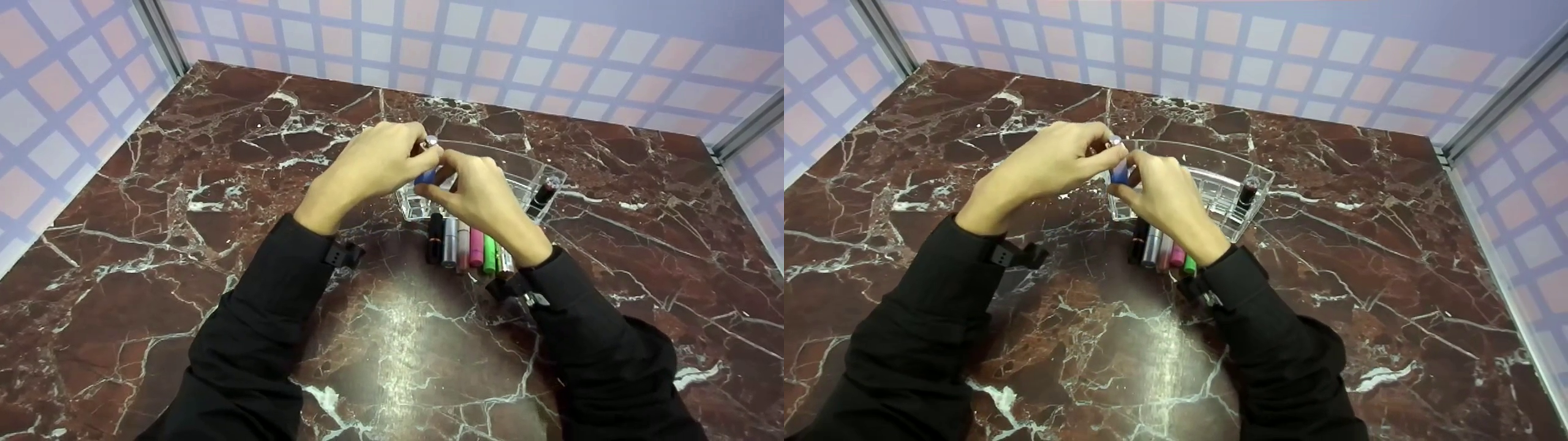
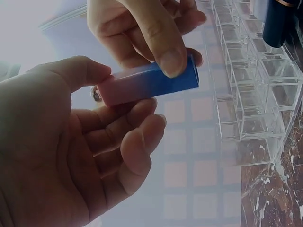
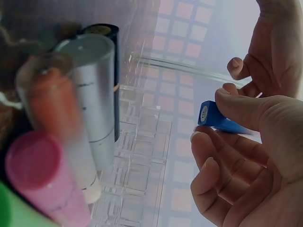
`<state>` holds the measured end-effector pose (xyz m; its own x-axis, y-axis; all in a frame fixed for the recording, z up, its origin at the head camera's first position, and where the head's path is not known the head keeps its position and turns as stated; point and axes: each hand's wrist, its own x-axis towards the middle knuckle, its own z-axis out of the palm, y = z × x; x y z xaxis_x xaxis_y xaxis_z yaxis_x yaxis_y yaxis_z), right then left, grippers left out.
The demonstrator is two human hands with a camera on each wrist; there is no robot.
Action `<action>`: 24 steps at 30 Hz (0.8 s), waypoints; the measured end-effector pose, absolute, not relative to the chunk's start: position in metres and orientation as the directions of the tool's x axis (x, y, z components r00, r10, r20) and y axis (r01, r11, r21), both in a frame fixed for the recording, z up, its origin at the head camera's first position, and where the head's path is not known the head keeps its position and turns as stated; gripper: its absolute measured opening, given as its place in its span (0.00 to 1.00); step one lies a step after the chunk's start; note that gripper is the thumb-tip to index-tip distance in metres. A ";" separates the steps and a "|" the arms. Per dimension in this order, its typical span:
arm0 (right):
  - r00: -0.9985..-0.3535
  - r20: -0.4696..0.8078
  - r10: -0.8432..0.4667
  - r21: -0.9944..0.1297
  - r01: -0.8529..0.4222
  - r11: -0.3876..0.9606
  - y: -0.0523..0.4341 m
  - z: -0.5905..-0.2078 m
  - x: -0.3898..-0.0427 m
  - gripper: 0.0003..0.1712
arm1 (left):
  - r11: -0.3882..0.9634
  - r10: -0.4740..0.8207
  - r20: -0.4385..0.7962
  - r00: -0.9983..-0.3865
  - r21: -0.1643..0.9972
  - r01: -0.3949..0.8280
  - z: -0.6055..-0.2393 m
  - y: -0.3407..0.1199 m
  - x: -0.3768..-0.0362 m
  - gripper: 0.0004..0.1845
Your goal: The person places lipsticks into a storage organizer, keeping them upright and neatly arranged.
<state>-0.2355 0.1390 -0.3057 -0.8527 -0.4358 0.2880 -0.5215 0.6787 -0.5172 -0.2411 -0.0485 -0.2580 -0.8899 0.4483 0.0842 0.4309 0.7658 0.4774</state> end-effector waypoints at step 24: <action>-0.883 0.225 -0.411 -0.567 -0.462 0.681 0.133 -0.317 -0.266 0.15 | 0.802 0.399 0.154 -0.904 0.419 0.426 -0.268 -0.045 -0.250 0.16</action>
<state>-0.2664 0.1327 -0.3172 -0.8832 -0.4112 0.2254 -0.4621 0.6815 -0.5675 -0.2503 -0.0446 -0.2677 -0.9039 0.3990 0.1543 0.4255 0.8019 0.4193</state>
